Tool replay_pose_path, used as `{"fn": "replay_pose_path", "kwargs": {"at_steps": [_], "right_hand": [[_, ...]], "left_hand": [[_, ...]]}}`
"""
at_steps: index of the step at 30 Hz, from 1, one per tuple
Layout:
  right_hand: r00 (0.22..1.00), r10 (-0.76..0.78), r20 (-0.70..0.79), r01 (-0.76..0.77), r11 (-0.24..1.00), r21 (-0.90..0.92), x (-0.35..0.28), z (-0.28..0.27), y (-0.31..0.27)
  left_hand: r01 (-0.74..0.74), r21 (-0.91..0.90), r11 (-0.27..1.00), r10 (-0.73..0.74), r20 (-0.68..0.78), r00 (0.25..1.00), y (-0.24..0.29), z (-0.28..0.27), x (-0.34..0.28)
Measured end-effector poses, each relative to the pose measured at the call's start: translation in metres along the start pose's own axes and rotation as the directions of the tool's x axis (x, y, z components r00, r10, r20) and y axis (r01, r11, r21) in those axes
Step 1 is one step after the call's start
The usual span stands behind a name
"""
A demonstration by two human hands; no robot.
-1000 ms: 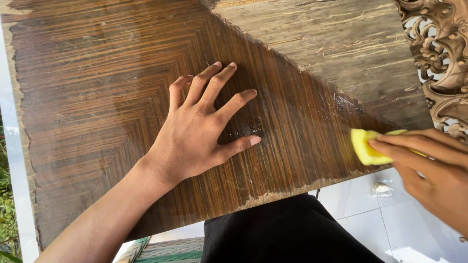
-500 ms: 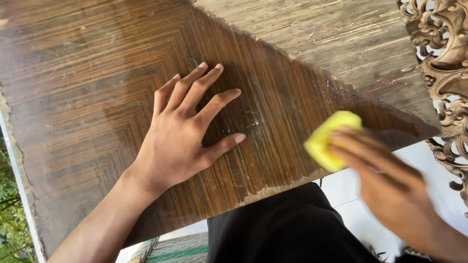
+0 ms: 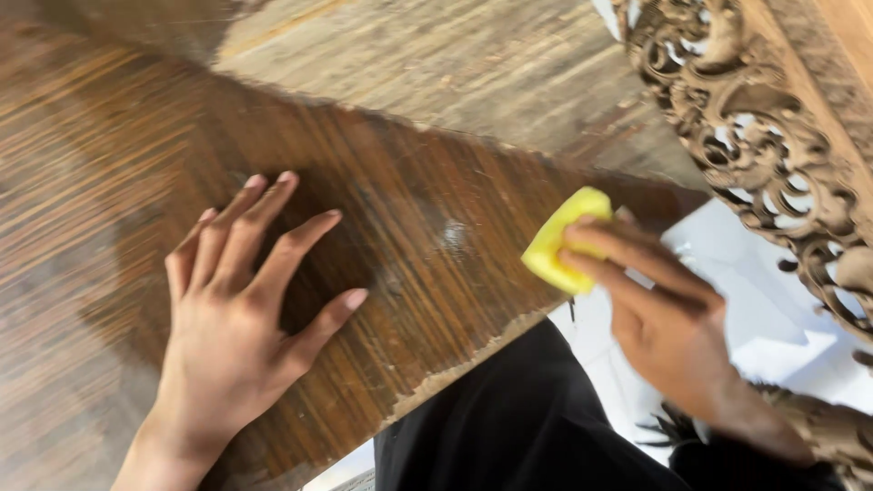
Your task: Cleaning a wooden table surface using a spray bottle and a sponge.
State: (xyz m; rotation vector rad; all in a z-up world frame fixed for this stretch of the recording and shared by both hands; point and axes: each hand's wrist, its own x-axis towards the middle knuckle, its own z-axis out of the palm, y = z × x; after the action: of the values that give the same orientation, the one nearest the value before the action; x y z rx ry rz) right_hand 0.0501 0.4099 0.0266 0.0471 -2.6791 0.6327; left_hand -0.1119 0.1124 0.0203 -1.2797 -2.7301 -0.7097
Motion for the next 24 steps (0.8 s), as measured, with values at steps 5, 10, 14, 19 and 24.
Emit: {"fn": "replay_pose_path", "kwargs": {"at_steps": [5,10,14,19,24], "right_hand": [[0.962,0.236,-0.139,-0.253,0.959,-0.124,-0.004,-0.031,0.029],[0.971,0.162,-0.177,-0.202,0.951,-0.233,-0.029,-0.019,0.039],[0.996,0.053,-0.067,-0.068,0.968,-0.240,-0.007,-0.016,0.014],[1.000,-0.007,0.030,0.012,0.986,-0.164,0.025,-0.006,0.007],[0.947,-0.244,0.210,0.265,0.961,-0.080,0.038,0.022,0.012]], "left_hand": [[0.053,0.054,0.997,-0.053,0.000,0.999,0.000,0.004,0.001],[0.050,0.035,0.998,-0.049,-0.012,0.999,0.002,0.002,0.002],[0.039,0.031,0.999,-0.039,-0.006,0.999,0.000,0.001,0.002],[0.015,0.016,1.000,-0.015,-0.022,1.000,-0.001,0.001,0.001],[0.009,0.019,1.000,-0.008,-0.063,0.998,-0.008,0.002,-0.006]]}}
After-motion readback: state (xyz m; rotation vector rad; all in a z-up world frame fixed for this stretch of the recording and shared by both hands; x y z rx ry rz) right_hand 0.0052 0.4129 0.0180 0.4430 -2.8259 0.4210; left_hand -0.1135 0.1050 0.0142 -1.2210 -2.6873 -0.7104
